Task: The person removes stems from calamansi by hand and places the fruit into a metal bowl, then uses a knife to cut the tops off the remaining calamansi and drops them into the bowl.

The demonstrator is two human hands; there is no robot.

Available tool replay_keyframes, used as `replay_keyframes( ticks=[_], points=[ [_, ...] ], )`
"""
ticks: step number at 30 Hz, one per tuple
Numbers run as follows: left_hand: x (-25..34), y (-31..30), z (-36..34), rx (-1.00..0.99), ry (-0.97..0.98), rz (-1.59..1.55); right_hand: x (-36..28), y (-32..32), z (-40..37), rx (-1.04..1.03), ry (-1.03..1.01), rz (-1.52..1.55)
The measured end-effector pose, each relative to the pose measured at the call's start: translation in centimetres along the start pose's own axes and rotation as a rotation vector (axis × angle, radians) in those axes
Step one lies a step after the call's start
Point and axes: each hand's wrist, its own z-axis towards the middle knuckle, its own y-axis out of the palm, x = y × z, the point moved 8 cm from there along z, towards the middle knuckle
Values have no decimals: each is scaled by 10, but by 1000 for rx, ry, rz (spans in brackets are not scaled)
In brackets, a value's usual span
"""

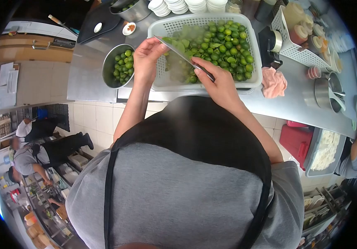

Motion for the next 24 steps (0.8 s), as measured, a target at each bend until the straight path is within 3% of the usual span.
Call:
replay_keyframes(
  ticks=[2, 5, 10, 13, 15, 17, 20, 21, 23, 24],
  points=[
    [-2, 6, -3, -36, 7, 81, -8, -2, 5, 70, -108, -53],
    [2, 19, -10, -68, -41, -15, -6, 0, 11, 59, -83, -30],
    [-7, 13, -8, -148, -228, -416, -8, 3, 11, 48, -121, -48],
    [-23, -13, 1, -76, -273, -527, -8, 3, 9, 40, -140, -59],
    [-19, -31, 6, -137, -216, -572, -2, 4, 7, 24, -125, -61],
    [-7, -60, 9, 11, -162, -513, 10, 4, 6, 9, -79, -105],
    [32, -108, 7, 244, -18, -74, 28, -8, 4, 76, -39, -128],
    [42, -123, 4, 324, 28, 284, 26, -11, 3, 71, -37, -126],
    [64, -121, 1, 362, 235, 990, 31, -15, 1, 18, 133, -164],
    [57, -107, 2, 261, 218, 1038, 31, -15, 1, 45, 86, -133]
  ],
)
